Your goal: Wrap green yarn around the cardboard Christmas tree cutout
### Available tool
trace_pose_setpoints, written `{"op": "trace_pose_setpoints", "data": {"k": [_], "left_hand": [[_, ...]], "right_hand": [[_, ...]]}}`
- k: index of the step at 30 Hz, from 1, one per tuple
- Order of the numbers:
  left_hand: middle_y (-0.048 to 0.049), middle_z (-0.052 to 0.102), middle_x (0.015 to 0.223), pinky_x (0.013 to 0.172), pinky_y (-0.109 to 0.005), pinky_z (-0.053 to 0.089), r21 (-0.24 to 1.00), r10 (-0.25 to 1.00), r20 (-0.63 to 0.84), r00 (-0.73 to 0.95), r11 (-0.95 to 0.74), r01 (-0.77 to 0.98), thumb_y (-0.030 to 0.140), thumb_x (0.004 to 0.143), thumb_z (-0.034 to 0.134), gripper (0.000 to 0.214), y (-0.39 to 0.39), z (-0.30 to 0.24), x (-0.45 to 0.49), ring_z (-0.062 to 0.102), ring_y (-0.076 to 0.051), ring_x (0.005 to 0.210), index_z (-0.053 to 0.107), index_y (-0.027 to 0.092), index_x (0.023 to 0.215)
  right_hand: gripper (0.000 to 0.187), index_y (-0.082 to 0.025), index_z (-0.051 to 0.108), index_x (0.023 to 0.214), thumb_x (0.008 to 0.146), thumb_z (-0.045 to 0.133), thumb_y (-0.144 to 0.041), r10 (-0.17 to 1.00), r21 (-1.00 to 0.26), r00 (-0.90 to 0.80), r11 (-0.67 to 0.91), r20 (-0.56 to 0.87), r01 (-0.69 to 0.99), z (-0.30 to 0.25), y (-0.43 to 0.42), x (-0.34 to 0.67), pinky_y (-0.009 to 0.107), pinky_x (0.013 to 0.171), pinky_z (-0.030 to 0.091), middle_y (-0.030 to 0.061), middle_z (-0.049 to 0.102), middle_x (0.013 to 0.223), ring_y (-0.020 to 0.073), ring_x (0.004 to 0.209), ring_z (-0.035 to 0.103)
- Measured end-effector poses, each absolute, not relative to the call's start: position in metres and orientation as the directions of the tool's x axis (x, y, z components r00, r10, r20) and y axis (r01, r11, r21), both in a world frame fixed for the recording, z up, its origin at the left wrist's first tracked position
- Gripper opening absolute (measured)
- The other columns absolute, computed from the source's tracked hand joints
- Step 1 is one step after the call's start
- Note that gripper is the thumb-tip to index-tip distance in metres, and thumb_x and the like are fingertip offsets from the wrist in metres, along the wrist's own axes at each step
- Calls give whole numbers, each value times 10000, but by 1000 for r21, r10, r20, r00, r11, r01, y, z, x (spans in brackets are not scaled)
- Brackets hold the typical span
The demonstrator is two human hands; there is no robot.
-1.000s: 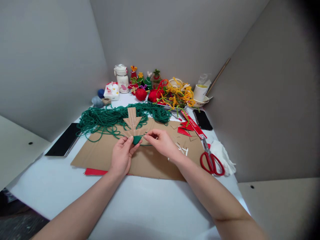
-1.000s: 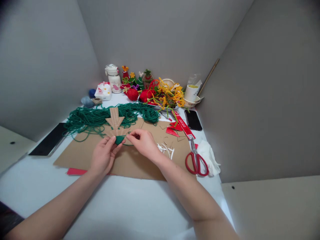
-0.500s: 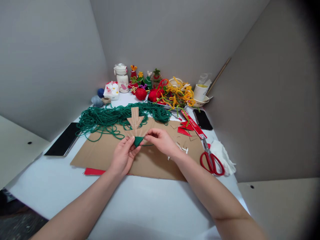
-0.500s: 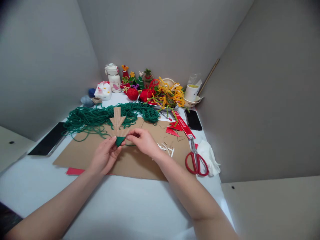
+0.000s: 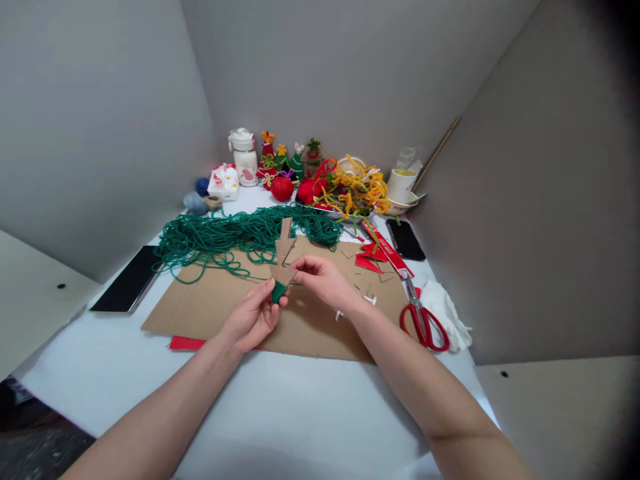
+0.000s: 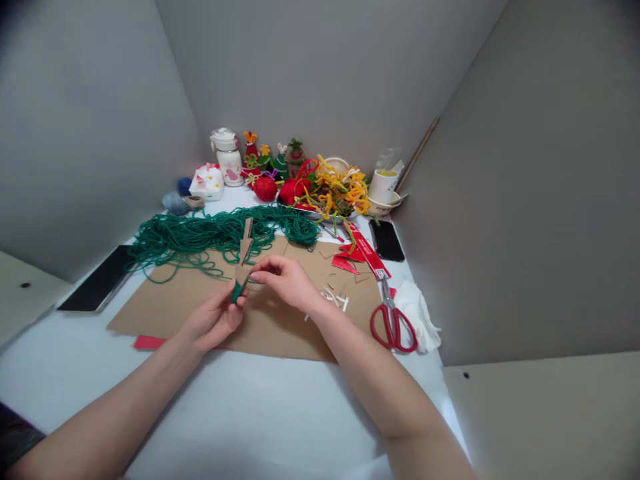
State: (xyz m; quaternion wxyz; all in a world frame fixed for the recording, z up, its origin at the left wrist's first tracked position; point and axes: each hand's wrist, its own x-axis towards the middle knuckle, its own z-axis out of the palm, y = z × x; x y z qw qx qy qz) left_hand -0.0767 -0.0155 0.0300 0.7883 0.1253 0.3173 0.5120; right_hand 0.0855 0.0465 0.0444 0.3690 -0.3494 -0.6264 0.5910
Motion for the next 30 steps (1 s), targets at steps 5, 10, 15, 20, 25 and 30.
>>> {"op": "trace_pose_setpoints", "data": {"k": [5,10,15,20,25,30], "left_hand": [[-21,626,683,455,-69,487,379,844,-329,423,528,-760,162,914,406,179,-19,24,-84,592,-35,523,565,115,847],[37,543,589,389,-64,416,353,825,-174,537,561,-749,111,812,570,62,-24,18,-85,532,-25,455,528,144,781],[62,487,536,345,-72,353,353,783,-118,611,608,-711,131,802,588,107,-26,15,-85,498,-24,405,505,162,743],[68,439,481,314,-76,294,367,761,-136,634,633,-682,181,830,560,164,-26,17,-85,443,-23,353,484,167,685],[75,403,427,283,-87,265,384,738,-143,660,656,-650,207,819,572,191,-27,21,-83,380,-30,303,479,170,656],[75,430,442,293,-65,280,337,746,-122,655,652,-679,123,778,597,166,-28,21,-82,404,-15,315,483,162,665]], "right_hand": [[170,-153,645,799,716,662,-301,872,-995,-484,92,65,32,48,43,85,236,622,404,-12,615,711,97,634,521],[172,-155,650,827,722,661,-290,844,-999,-534,52,47,-6,54,36,82,253,663,411,-1,630,749,102,663,532],[169,-162,651,866,744,646,-279,820,-1000,-572,19,27,-20,58,30,80,255,698,413,6,644,795,106,704,552],[162,-159,659,856,738,653,-269,789,-998,-615,-47,-15,-36,58,28,80,257,735,402,2,648,814,108,732,554],[132,-153,657,785,714,675,-263,762,-989,-646,-121,-42,-80,58,27,80,239,714,378,-19,623,759,92,697,525],[142,-151,636,736,707,685,-281,760,-978,-649,-166,-43,-129,56,27,78,224,659,355,-31,587,705,81,648,488]]}}
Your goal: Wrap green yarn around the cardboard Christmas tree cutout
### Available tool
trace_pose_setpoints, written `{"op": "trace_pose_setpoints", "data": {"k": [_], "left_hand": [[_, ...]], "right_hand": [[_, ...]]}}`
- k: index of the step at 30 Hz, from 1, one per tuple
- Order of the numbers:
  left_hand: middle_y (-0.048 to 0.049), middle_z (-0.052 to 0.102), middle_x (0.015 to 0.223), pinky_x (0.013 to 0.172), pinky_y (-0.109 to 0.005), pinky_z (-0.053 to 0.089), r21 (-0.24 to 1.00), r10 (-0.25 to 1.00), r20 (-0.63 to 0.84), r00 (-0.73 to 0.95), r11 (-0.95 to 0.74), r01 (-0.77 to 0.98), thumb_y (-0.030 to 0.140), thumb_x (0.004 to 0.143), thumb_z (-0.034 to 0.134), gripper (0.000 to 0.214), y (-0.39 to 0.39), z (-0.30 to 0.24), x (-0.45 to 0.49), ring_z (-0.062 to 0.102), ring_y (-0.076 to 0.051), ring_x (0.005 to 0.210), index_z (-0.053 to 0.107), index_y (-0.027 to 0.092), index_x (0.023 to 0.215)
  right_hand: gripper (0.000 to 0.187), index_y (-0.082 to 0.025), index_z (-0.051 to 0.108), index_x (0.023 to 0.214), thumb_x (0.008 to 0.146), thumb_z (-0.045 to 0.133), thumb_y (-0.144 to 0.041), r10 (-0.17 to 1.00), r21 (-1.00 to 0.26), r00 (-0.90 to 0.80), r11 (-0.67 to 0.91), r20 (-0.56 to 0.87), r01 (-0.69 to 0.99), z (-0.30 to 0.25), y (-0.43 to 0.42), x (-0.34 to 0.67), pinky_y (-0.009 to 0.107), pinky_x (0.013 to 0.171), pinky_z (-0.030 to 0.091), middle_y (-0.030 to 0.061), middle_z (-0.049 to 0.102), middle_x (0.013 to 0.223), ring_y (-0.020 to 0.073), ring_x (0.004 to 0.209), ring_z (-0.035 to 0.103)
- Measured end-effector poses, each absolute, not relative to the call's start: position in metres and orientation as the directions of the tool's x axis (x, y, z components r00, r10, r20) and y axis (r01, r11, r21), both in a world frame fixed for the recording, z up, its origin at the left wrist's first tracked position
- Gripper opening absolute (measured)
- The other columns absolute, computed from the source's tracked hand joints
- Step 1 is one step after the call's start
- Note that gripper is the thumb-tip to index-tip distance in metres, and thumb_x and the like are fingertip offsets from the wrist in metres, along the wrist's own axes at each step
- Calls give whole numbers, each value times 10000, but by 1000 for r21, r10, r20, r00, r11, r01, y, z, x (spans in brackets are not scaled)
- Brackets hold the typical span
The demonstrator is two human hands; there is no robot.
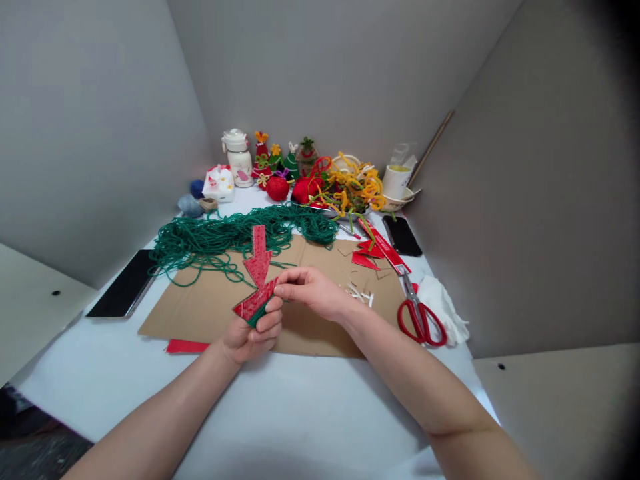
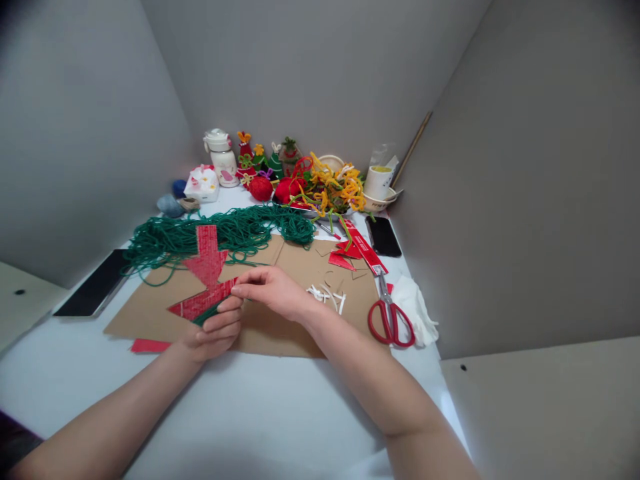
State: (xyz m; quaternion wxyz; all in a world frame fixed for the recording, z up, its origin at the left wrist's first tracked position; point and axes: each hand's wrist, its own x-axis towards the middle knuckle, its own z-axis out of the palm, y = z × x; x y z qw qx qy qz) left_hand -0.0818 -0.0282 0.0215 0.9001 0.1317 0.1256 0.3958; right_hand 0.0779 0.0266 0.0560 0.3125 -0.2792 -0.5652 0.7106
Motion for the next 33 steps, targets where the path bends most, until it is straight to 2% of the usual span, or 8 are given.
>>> {"op": "trace_pose_setpoints", "data": {"k": [7,10,13,17,20,24,28,33], "left_hand": [[55,521,494,325,-45,334,270,764,-73,641,634,-724,100,773,598,65,-28,18,-82,481,-8,372,551,144,767],[3,627,619,424,-61,434,396,831,-150,536,548,-737,125,784,585,83,-22,18,-83,561,-28,472,603,134,865],[-88,709,897,615,-164,543,574,892,-258,371,450,-684,172,827,522,190,-15,24,-81,677,-130,751,628,125,977],[-128,691,1027,637,-229,549,734,976,-158,147,216,-644,236,797,546,229,-13,31,-74,651,-236,962,638,124,974],[-111,713,933,611,-233,545,809,991,-133,2,109,-578,298,753,633,246,-14,29,-68,676,-220,878,645,127,930],[-66,719,809,506,-174,508,849,970,-186,-156,79,-522,327,687,711,274,-14,24,-64,681,-153,720,659,131,871],[-39,707,804,429,-138,468,860,959,-199,-202,72,-505,332,687,716,264,-13,22,-66,666,-123,680,667,140,861],[-11,689,779,445,-138,479,851,956,-202,-210,65,-522,314,699,708,229,-13,22,-67,647,-97,644,655,154,853]], "right_hand": [[176,-149,600,724,733,671,-310,770,-971,-638,-158,-6,-182,57,25,75,211,614,332,-40,547,656,66,597,442],[188,-158,593,741,760,637,-340,808,-975,-588,-136,-9,-173,57,28,76,210,581,330,-32,568,662,67,570,439],[195,-161,592,738,762,621,-352,891,-983,-453,-62,23,-173,57,33,79,211,569,336,-32,558,679,69,568,439],[208,-158,577,681,744,616,-353,967,-993,-229,97,111,-70,56,38,80,220,573,338,-42,498,624,81,567,411],[214,-157,574,688,741,604,-362,978,-991,-166,132,130,3,53,38,77,226,583,350,-29,507,636,95,588,426],[229,-149,579,704,731,603,-376,979,-992,-173,118,109,42,45,35,72,225,570,357,-17,523,651,98,588,433],[216,-142,588,715,742,599,-356,975,-991,-190,124,111,55,43,33,70,218,556,347,-22,510,635,91,576,419],[232,-136,599,719,755,605,-365,969,-989,-209,140,128,42,44,32,69,215,558,346,-24,506,635,88,579,420]]}}
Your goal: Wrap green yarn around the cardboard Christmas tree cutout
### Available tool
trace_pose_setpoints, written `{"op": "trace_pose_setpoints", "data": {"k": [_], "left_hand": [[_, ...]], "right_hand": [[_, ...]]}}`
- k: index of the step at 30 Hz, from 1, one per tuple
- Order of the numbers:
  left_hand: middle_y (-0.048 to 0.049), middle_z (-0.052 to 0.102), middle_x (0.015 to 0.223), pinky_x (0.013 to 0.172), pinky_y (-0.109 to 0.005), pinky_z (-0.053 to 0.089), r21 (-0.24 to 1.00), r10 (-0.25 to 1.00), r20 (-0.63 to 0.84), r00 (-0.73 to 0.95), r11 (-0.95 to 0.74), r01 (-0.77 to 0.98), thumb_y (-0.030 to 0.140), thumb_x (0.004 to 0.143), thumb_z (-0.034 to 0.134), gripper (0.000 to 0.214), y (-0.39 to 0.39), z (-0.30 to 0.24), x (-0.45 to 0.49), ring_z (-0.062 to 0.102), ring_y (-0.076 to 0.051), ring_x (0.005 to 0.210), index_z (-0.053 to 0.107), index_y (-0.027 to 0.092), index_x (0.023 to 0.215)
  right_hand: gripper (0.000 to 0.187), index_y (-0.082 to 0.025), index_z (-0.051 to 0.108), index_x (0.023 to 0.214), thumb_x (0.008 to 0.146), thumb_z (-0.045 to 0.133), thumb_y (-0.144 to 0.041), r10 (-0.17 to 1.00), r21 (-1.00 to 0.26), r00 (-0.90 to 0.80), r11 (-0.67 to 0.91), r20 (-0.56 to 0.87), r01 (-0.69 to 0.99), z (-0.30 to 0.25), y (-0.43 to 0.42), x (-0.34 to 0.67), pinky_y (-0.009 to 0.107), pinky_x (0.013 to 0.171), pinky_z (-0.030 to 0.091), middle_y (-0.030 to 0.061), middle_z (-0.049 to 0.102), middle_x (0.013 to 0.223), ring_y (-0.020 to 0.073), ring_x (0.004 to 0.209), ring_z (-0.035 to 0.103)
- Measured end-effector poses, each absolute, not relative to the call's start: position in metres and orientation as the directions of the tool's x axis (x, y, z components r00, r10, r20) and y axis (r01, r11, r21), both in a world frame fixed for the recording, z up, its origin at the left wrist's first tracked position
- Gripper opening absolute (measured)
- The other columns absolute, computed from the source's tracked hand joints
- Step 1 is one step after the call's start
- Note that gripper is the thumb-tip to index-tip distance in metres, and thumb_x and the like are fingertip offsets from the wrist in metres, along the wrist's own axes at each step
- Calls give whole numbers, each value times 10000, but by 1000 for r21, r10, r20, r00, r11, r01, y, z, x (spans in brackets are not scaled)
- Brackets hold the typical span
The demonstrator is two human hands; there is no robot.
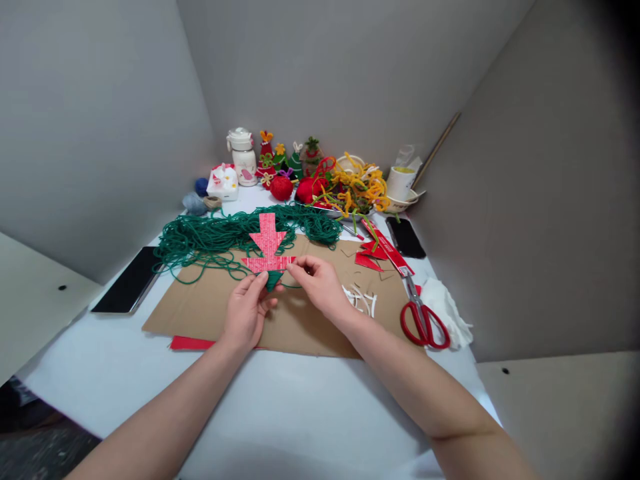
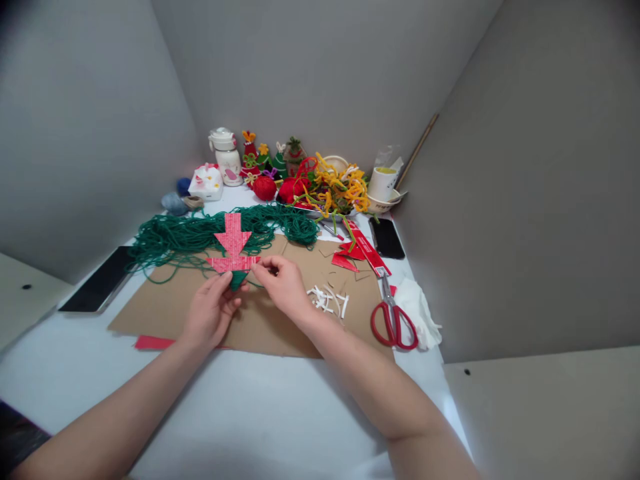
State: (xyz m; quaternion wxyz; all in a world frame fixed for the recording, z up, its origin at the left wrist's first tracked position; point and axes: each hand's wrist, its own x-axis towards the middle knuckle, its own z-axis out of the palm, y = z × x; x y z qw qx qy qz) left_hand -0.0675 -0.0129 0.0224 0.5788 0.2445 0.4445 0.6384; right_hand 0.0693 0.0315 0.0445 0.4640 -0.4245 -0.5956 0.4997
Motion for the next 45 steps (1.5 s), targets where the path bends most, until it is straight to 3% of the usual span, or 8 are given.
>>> {"op": "trace_pose_setpoints", "data": {"k": [7,19,23,26,29,32,35,45], "left_hand": [[9,680,731,475,-140,475,841,941,-204,-271,27,-540,291,684,710,203,-12,25,-70,633,-86,625,647,157,822],[15,667,706,454,-129,465,804,948,-220,-231,42,-593,288,686,713,204,-11,23,-72,619,-77,603,628,160,821],[5,638,672,421,-105,458,696,948,-306,-87,160,-700,226,760,637,110,-10,27,-74,588,-64,563,615,146,833],[6,578,645,406,-68,444,479,896,-409,171,371,-796,204,823,551,82,-11,34,-78,553,-42,542,586,131,816],[14,517,641,389,-40,425,257,836,-387,388,502,-826,202,861,487,111,-13,38,-80,519,-25,526,540,138,787],[26,483,633,366,-16,395,142,830,-313,462,522,-841,190,860,487,85,-18,37,-80,498,-16,502,504,159,783],[36,465,611,349,7,361,108,837,-255,484,522,-846,149,833,515,80,-22,32,-80,481,-9,473,476,178,770],[71,425,512,280,1,272,152,784,-92,614,621,-769,82,628,721,357,-31,31,-77,448,-13,404,387,203,665]], "right_hand": [[264,-152,645,820,724,647,-398,962,-993,-252,113,103,23,41,31,69,232,621,409,20,619,757,115,650,512],[221,-155,637,777,752,616,-374,954,-981,-262,174,146,88,40,32,72,227,579,385,1,594,699,105,606,487],[184,-159,636,807,761,612,-336,939,-983,-305,179,158,41,40,33,72,238,637,409,6,612,743,115,658,519],[153,-169,641,810,760,615,-312,927,-981,-338,186,161,44,44,33,74,247,669,416,6,624,771,121,692,534],[131,-175,648,801,760,618,-295,921,-969,-335,238,200,73,47,33,75,255,690,415,9,631,791,130,730,543],[128,-179,655,808,770,613,-294,907,-954,-341,290,248,79,49,33,76,262,704,416,19,640,823,137,764,551],[122,-184,656,806,772,615,-294,904,-953,-347,292,249,77,50,32,75,264,705,419,20,641,829,137,768,554],[149,-166,655,796,766,615,-306,906,-980,-392,193,158,51,52,29,74,249,680,418,2,630,767,118,710,531]]}}
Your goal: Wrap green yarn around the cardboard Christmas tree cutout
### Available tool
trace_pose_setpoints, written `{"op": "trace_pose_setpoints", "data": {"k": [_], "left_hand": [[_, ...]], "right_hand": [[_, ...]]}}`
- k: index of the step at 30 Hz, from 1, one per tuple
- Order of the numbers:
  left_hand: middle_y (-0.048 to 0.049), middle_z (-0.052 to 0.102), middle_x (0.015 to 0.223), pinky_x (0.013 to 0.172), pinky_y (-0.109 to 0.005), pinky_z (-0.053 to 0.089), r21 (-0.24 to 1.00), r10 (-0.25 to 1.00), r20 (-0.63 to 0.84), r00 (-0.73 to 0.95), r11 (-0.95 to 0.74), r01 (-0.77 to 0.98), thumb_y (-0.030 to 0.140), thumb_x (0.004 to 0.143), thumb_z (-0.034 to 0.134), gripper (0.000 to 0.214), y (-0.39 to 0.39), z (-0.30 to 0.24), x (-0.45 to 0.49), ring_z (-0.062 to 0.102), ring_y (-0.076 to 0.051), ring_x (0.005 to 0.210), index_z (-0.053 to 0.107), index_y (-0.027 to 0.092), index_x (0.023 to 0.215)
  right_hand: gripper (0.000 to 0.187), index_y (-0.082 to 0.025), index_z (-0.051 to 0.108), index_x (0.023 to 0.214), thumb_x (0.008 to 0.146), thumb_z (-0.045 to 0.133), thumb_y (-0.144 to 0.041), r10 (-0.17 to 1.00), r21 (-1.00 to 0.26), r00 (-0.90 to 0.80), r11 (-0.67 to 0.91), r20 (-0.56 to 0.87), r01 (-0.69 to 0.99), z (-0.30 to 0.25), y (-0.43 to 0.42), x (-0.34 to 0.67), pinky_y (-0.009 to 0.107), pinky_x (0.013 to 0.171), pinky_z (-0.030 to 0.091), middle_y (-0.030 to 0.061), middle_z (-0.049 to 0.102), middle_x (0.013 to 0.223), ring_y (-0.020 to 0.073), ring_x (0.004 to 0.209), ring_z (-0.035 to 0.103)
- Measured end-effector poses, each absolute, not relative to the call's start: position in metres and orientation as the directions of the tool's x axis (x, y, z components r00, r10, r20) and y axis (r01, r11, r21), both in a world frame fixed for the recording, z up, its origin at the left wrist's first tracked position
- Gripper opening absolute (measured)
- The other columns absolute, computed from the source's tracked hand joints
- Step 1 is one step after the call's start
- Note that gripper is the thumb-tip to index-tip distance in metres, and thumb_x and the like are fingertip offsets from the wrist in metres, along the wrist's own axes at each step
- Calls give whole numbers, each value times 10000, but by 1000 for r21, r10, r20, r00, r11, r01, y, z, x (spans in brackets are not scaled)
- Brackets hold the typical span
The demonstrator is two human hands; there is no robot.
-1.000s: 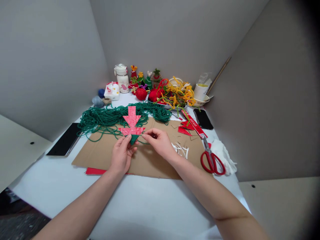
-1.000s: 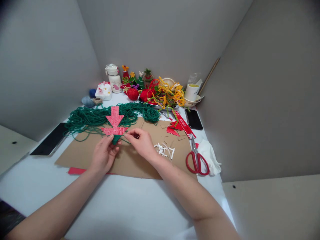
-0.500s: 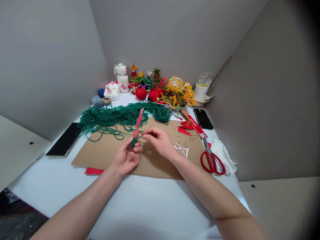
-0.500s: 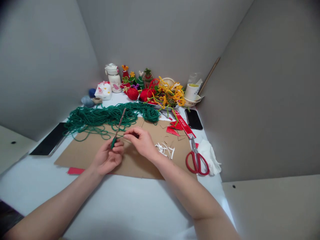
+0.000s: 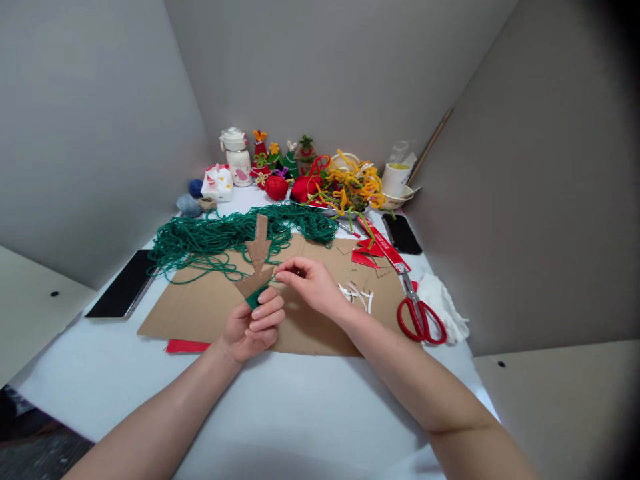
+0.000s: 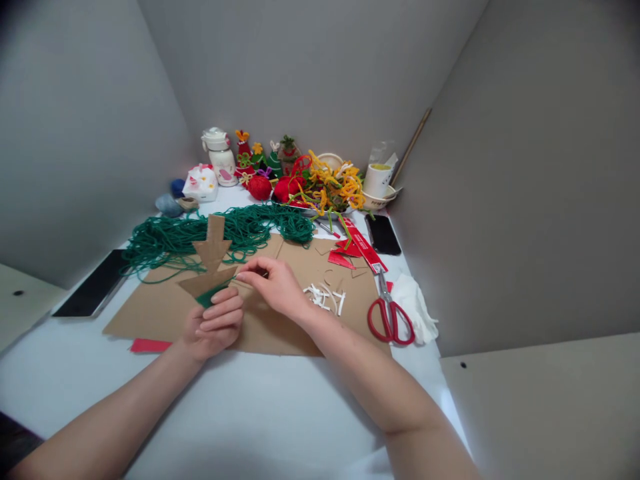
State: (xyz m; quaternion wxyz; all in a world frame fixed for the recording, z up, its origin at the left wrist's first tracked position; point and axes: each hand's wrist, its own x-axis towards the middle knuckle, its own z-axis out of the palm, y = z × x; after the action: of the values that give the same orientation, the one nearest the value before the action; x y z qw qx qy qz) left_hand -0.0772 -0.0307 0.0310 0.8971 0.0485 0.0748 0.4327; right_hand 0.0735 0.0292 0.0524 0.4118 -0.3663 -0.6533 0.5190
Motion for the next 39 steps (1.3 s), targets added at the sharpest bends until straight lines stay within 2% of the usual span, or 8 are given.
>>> {"op": "trace_pose_setpoints", "data": {"k": [6,10,15,20,23,31,39], "left_hand": [[74,419,499,307,-51,325,150,778,-63,625,626,-765,87,644,706,340,-31,28,-79,438,-24,389,387,204,662],[71,422,503,324,-86,339,134,772,-49,633,634,-762,86,683,660,296,-31,25,-80,446,-38,393,389,204,673],[66,417,503,333,-109,321,113,763,-29,646,645,-756,89,720,601,254,-30,25,-80,451,-49,394,379,206,680],[60,412,495,336,-116,297,82,755,-36,655,655,-751,90,754,546,224,-30,27,-80,446,-53,390,369,206,682],[58,411,485,336,-118,281,66,751,-44,658,660,-749,98,769,530,217,-31,28,-80,449,-55,387,365,204,677],[52,419,462,336,-101,274,49,757,-118,643,651,-757,79,800,472,205,-30,35,-79,447,-49,380,358,202,681],[62,403,439,321,-93,244,4,764,-123,634,639,-769,57,763,488,226,-28,32,-80,434,-41,353,349,203,660]], "right_hand": [[190,-157,652,759,754,628,-345,908,-978,-392,194,147,82,51,28,74,230,600,383,-10,597,697,102,636,481],[188,-149,666,758,738,640,-334,906,-988,-407,149,116,50,52,29,73,238,616,376,-7,605,690,102,634,482],[184,-149,686,769,681,690,-310,895,-997,-445,-35,2,-74,49,31,72,243,658,366,-14,624,714,96,655,489],[162,-161,674,727,659,708,-304,851,-958,-513,-231,-114,-170,46,32,71,214,548,292,-38,575,697,57,570,408],[147,-160,653,697,653,712,-287,839,-933,-525,-291,-143,-212,45,31,69,204,520,268,-47,543,683,48,554,383],[149,-154,604,651,666,689,-275,880,-914,-462,-275,-114,-299,41,27,63,203,503,257,-57,472,589,55,524,341],[190,-168,654,726,642,717,-327,911,-942,-397,-226,-114,-247,41,28,64,221,506,257,-40,569,683,57,527,371]]}}
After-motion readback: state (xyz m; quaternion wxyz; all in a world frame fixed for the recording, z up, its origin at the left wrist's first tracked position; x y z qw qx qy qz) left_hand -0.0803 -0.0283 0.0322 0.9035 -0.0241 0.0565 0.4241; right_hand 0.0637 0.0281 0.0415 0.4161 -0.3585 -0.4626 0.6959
